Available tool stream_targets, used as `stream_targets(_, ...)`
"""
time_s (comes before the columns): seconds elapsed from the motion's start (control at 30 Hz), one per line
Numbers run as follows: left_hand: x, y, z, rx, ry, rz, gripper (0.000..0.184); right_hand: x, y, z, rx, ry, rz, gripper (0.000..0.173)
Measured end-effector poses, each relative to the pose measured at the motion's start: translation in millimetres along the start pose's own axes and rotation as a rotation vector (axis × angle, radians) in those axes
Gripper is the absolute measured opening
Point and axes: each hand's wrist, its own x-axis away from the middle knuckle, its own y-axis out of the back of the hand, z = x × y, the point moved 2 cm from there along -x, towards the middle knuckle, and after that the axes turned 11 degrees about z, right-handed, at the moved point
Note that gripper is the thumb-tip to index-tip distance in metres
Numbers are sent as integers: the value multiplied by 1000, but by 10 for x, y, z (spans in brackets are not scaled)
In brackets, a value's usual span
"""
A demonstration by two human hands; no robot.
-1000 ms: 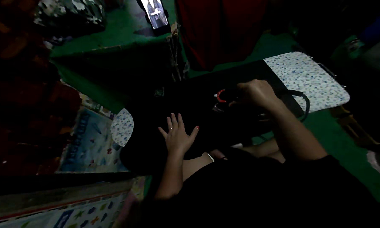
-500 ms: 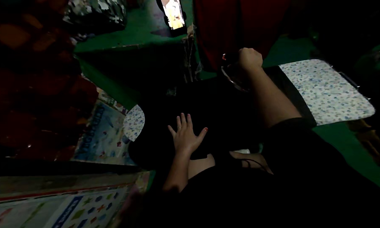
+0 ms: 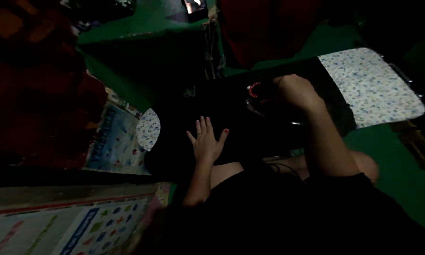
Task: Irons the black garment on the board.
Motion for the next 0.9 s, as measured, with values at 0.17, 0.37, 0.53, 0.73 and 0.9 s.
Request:
stream_targets(0.17, 12, -19, 65, 91, -62, -95, 90, 554, -302, 34, 90, 211, 81, 37)
stream_targets(0.37, -16, -46, 90, 82, -88, -152, 90, 679, -465, 334, 55, 171, 25, 27)
stream_targets(0.53, -63, -13, 86, 62, -80, -147, 91, 368, -381, 594, 30, 86, 25, 28)
stream_targets(0.73, -129, 27, 71, 51, -37, -113, 94, -281, -172, 683, 9, 71, -21, 34)
stream_targets(0.9, -139, 59, 47, 41, 7, -72, 89, -658, -15, 726, -6, -19, -36, 38)
